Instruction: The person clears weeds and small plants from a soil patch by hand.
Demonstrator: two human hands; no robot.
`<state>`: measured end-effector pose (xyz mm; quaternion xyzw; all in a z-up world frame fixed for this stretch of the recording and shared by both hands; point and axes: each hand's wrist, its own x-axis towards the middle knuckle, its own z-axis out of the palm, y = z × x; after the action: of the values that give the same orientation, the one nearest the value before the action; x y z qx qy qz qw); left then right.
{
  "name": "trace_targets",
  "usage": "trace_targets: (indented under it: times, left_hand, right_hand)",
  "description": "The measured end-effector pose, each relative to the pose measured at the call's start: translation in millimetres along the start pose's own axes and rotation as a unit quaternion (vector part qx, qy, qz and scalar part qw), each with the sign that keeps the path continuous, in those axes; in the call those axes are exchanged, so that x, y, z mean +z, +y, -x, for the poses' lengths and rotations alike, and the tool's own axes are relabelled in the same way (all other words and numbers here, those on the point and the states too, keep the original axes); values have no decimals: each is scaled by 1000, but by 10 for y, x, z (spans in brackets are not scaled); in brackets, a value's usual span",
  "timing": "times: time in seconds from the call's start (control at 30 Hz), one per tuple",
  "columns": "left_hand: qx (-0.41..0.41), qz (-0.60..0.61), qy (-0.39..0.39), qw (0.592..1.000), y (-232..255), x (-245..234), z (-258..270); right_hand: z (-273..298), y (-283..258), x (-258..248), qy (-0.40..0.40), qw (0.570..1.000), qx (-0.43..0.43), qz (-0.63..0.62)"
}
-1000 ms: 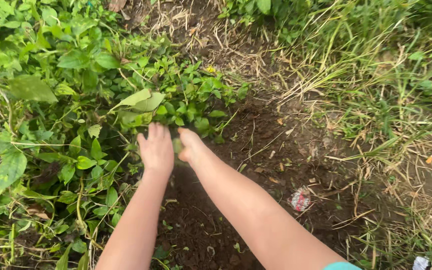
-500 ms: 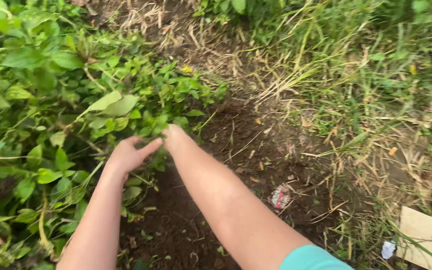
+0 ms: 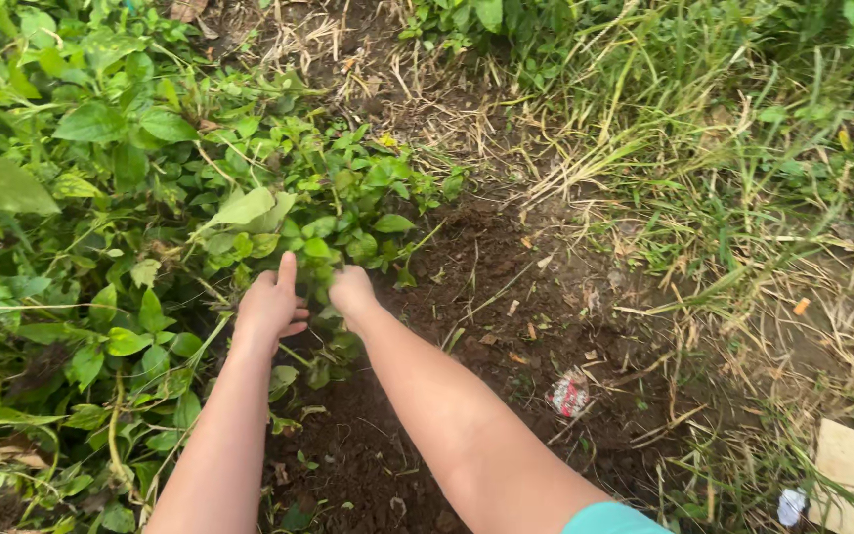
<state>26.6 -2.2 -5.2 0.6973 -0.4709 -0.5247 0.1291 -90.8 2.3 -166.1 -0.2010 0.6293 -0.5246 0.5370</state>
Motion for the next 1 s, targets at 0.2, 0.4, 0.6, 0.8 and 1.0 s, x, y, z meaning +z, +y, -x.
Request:
trace_targets:
  times: [0.2, 0.4, 0.6, 0.8, 1.0]
  left_hand:
    - [35, 2, 5, 999, -149, 109, -222]
    - [75, -233, 53, 968, -210, 119, -70]
    - [74, -125, 44, 988, -417, 84, -77]
    - [350, -347, 338, 802, 51, 381, 203]
    - [402, -395, 266, 782, 120, 844, 60]
  right_hand:
    - [10, -34, -154, -52, 996, 27, -67]
    - [-18, -30, -18, 38, 999, 8, -4]
    - [129, -22, -82, -8, 994, 32, -109]
    - [122, -566, -500, -60, 926, -172, 332]
    - [-195, -157, -495, -128, 947, -75, 283]
